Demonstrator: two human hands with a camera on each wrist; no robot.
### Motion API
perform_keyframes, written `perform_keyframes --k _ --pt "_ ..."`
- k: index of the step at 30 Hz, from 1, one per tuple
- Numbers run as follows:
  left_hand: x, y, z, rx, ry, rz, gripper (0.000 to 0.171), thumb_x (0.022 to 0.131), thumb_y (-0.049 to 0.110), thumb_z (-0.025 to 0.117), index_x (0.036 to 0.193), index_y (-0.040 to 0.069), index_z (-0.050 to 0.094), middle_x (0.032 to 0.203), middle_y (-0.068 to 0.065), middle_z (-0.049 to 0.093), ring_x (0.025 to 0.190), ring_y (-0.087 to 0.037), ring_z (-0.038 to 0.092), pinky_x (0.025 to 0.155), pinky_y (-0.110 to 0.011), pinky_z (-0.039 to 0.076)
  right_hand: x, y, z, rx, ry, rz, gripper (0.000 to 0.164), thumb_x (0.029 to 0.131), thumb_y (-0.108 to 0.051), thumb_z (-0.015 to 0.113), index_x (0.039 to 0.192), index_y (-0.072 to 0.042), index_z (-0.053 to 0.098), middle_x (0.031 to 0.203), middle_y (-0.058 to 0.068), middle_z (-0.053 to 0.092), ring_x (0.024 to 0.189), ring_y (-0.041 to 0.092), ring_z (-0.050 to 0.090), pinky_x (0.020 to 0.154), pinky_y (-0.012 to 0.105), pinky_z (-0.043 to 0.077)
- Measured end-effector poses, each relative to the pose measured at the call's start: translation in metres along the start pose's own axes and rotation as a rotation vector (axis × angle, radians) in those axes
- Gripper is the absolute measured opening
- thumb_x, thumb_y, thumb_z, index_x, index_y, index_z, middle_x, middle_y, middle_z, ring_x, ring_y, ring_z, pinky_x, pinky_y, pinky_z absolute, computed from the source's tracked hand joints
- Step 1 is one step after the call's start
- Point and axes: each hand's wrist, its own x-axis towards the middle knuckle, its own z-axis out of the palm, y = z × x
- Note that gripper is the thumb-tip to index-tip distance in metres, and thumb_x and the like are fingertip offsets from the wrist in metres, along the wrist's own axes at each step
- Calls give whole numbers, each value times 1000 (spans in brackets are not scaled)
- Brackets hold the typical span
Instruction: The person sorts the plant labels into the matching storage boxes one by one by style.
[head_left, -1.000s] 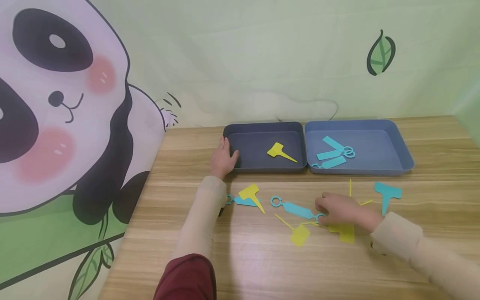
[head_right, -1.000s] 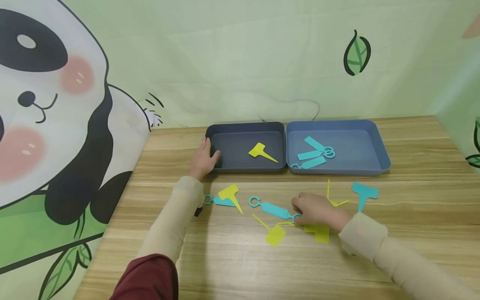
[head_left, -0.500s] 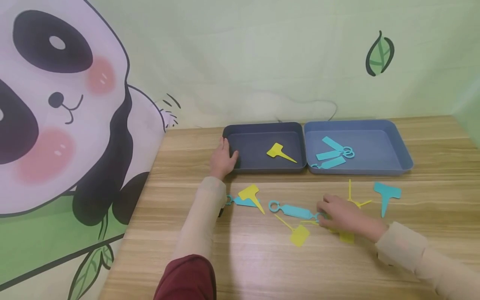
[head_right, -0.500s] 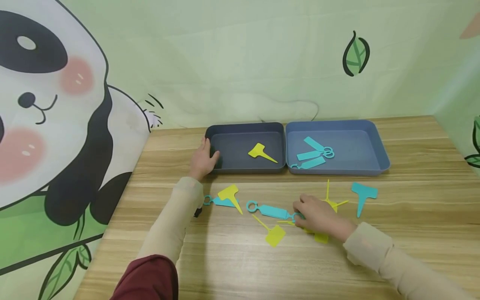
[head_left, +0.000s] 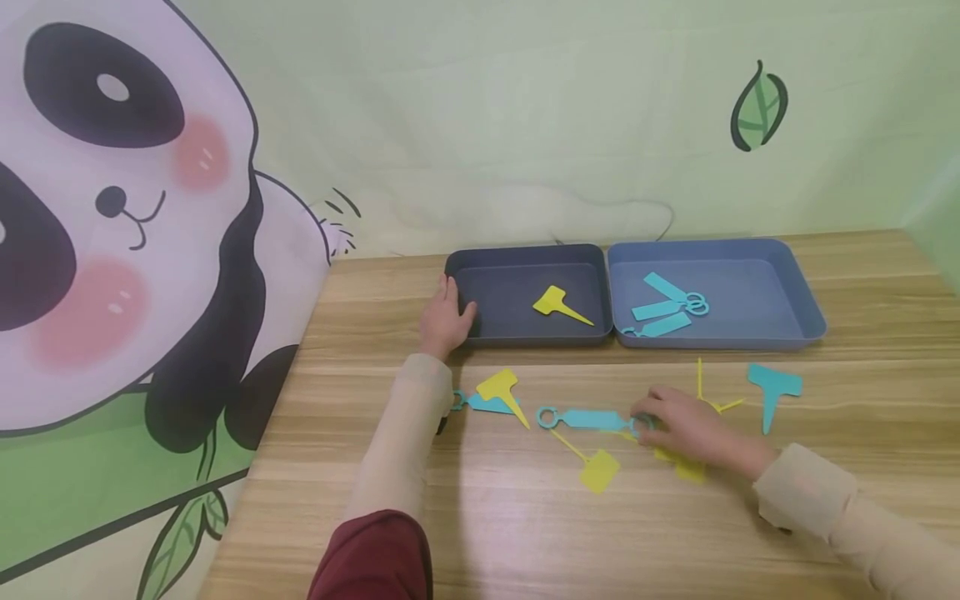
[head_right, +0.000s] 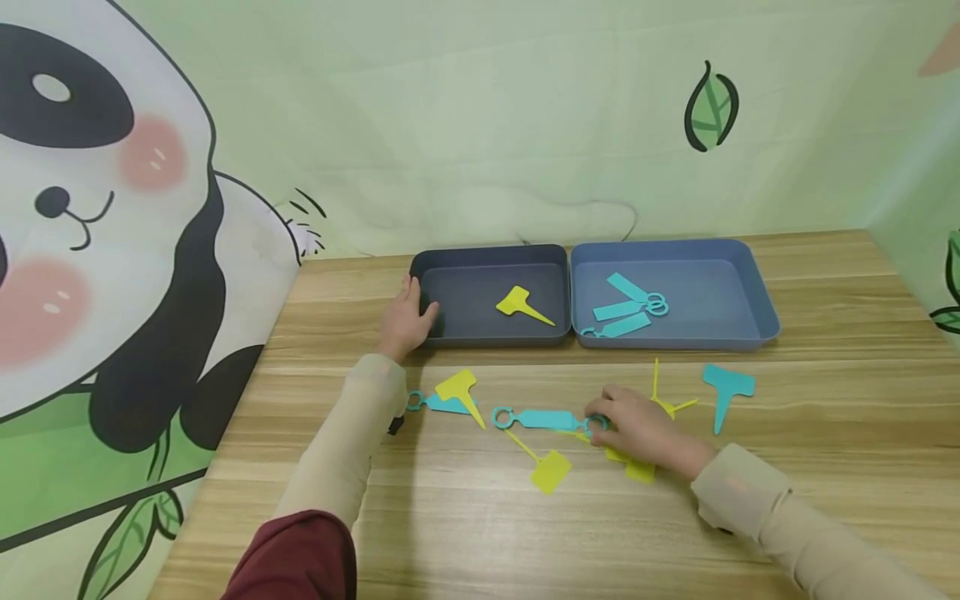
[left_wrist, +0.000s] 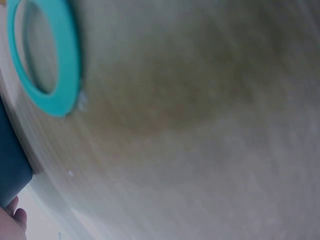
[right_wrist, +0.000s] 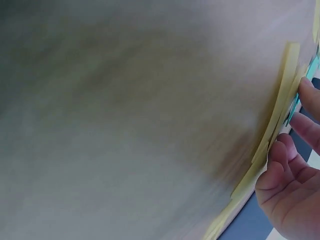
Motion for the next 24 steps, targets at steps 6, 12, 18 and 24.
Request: perform_keyframes --k 6,12,18,24 --pt "-1 1 -1 28 -9 2 69 91 43 34 142 3 12 149 -12 7 135 -26 20 108 -37 23 2 2 -2 51 3 36 25 75 -21 68 96 -10 63 82 -3 52 69 6 46 60 22 42" --pt "-4 2 -3 20 6 5 68 91 42 34 141 2 13 149 -12 9 134 -26 21 109 -35 23 6 2 -5 79 -46 70 19 75 -20 68 91 -12 62 84 -4 52 71 7 48 64 25 44" --pt "-5 3 -4 15 6 -2 67 91 42 34 141 2 13 149 -12 9 134 -26 21 109 -35 22 7 6 -5 73 -71 80 22 75 -24 67 93 -13 61 88 -4 54 75 8 47 67 27 44" --pt "-4 3 -3 16 5 -5 67 91 41 35 141 3 13 149 -11 9 134 -26 21 109 -34 22 5 7 -11 49 -86 111 22 76 -24 66 94 -12 61 88 -1 55 76 11 48 65 28 44"
